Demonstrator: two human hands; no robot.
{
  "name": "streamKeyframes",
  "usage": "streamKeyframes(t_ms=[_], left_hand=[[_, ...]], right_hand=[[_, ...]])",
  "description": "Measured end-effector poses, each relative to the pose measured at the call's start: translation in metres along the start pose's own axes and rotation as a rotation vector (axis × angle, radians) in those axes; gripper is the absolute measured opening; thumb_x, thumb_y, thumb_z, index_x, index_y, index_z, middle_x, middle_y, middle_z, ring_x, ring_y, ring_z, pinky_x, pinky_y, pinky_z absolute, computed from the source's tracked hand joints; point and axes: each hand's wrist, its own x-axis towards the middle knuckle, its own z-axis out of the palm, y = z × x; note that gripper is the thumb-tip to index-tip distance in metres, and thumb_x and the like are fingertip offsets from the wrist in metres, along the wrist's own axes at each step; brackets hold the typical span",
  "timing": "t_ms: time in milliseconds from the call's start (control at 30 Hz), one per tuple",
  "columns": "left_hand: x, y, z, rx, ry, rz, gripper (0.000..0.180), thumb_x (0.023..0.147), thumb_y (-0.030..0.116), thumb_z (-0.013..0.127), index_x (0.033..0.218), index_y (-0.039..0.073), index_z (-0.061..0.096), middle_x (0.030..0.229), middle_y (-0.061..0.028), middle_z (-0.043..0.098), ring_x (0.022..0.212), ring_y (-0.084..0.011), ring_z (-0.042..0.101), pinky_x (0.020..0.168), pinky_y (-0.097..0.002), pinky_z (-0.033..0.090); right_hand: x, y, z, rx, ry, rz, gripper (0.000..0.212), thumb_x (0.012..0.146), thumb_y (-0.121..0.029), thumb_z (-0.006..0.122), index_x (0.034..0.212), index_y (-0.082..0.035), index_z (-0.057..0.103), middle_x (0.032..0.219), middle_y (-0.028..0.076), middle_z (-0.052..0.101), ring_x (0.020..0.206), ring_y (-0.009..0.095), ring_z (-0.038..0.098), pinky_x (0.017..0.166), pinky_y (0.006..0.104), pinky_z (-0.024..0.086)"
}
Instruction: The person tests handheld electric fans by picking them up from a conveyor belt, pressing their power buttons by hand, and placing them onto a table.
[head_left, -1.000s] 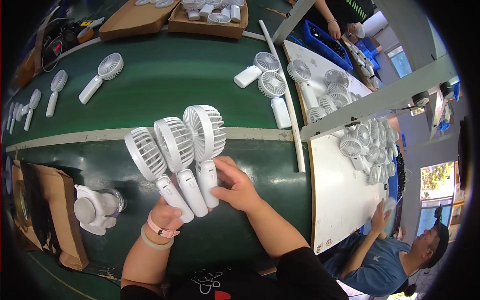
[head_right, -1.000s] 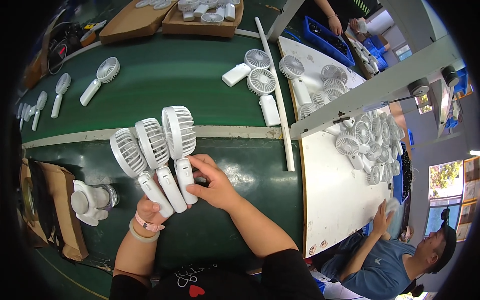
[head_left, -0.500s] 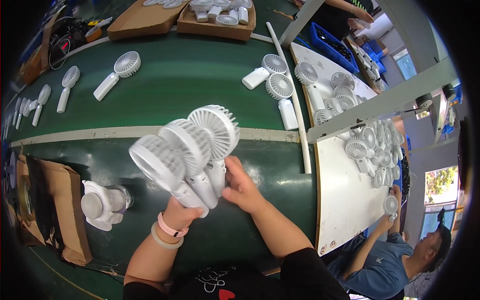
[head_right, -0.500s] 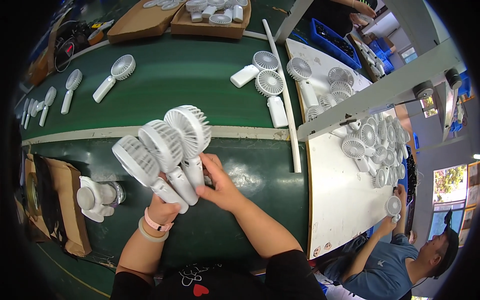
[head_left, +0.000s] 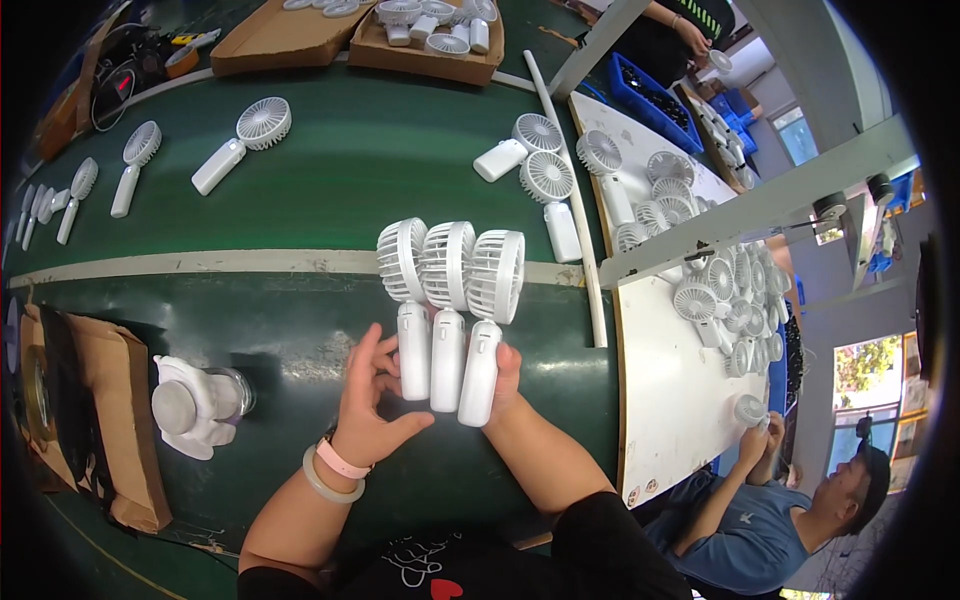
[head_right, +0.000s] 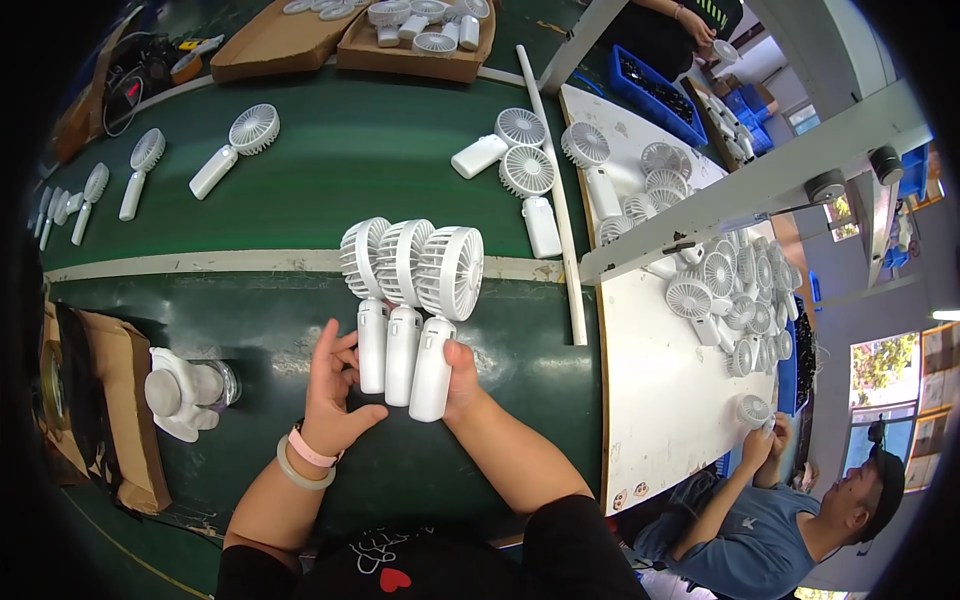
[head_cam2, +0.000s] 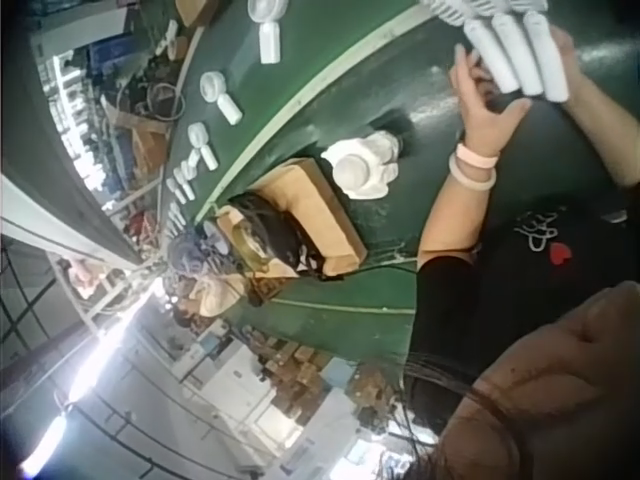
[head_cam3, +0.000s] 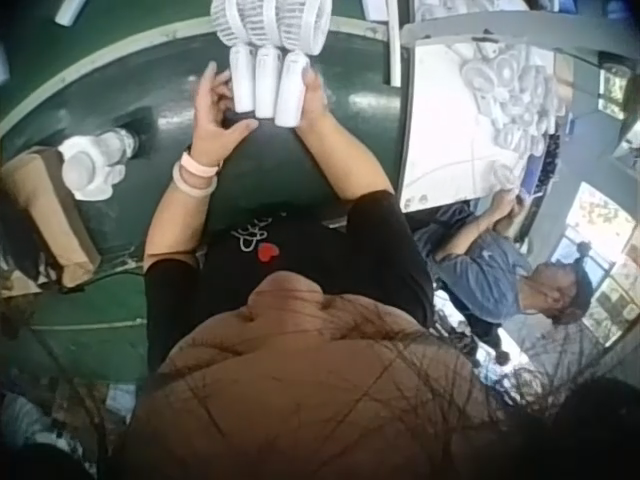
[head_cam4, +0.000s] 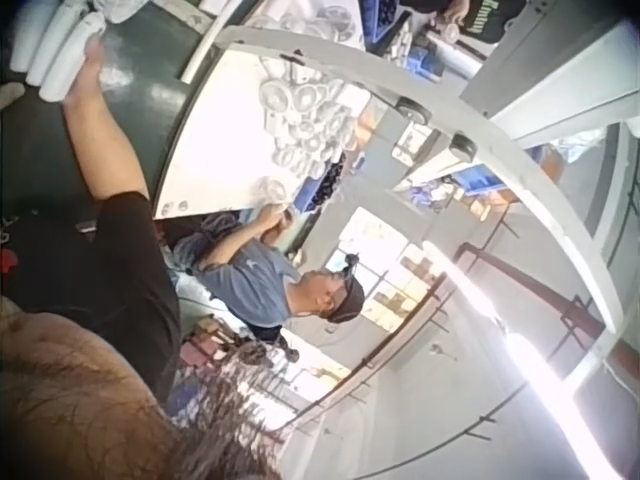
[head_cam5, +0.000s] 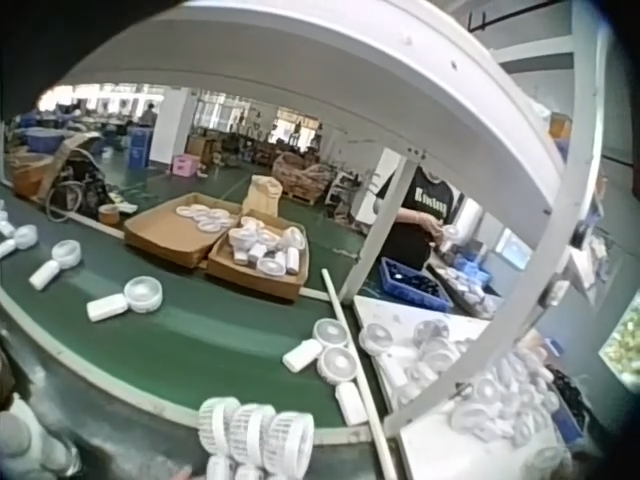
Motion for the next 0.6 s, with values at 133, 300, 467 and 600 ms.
streamKeyframes(t_ms=[133, 300, 467, 600], left_hand=[[0.005, 0.005, 0.002, 0.151, -0.046, 0.036, 0.090, 0.059, 0.006, 0.078, 0.135, 0.003, 0.028, 0.112, -0.0078, 0.038, 0.092, -0.0139, 0.044, 0.076, -0.0254, 0.044], [0.005, 0.007, 0.000, 0.056, 0.009, -0.007, 0.080, 0.059, 0.007, 0.079, 0.128, 0.002, 0.039, 0.106, -0.0062, 0.038, 0.087, -0.0128, 0.046, 0.075, -0.0242, 0.044], [0.002, 0.012, -0.001, 0.244, -0.022, 0.114, 0.065, 0.059, 0.007, 0.080, 0.117, 0.004, 0.052, 0.108, -0.0061, 0.038, 0.081, -0.0122, 0.047, 0.074, -0.0242, 0.045], [0.004, 0.015, 0.003, 0.267, -0.056, 0.190, 0.042, 0.060, 0.003, 0.078, 0.099, 0.007, 0.064, 0.113, -0.0071, 0.038, 0.084, -0.0144, 0.051, 0.077, -0.0274, 0.046]], right_hand=[[0.001, -0.001, -0.004, 0.009, -0.028, 0.010, 0.089, 0.060, -0.051, 0.069, 0.129, -0.005, 0.035, 0.116, 0.013, 0.049, 0.102, 0.026, 0.053, 0.089, 0.0388, 0.044], [0.003, 0.000, -0.001, 0.021, -0.098, 0.067, 0.091, 0.058, -0.053, 0.069, 0.128, -0.006, 0.035, 0.116, 0.012, 0.048, 0.103, 0.027, 0.053, 0.089, 0.0394, 0.044], [0.000, -0.001, 0.000, -0.131, -0.167, 0.006, 0.110, 0.056, -0.067, 0.065, 0.134, -0.002, 0.024, 0.123, 0.015, 0.042, 0.108, 0.029, 0.048, 0.088, 0.0436, 0.045], [-0.002, -0.002, -0.010, 0.034, 0.000, 0.102, 0.112, 0.055, -0.066, 0.067, 0.136, -0.002, 0.023, 0.128, 0.015, 0.040, 0.112, 0.031, 0.046, 0.091, 0.0431, 0.044]])
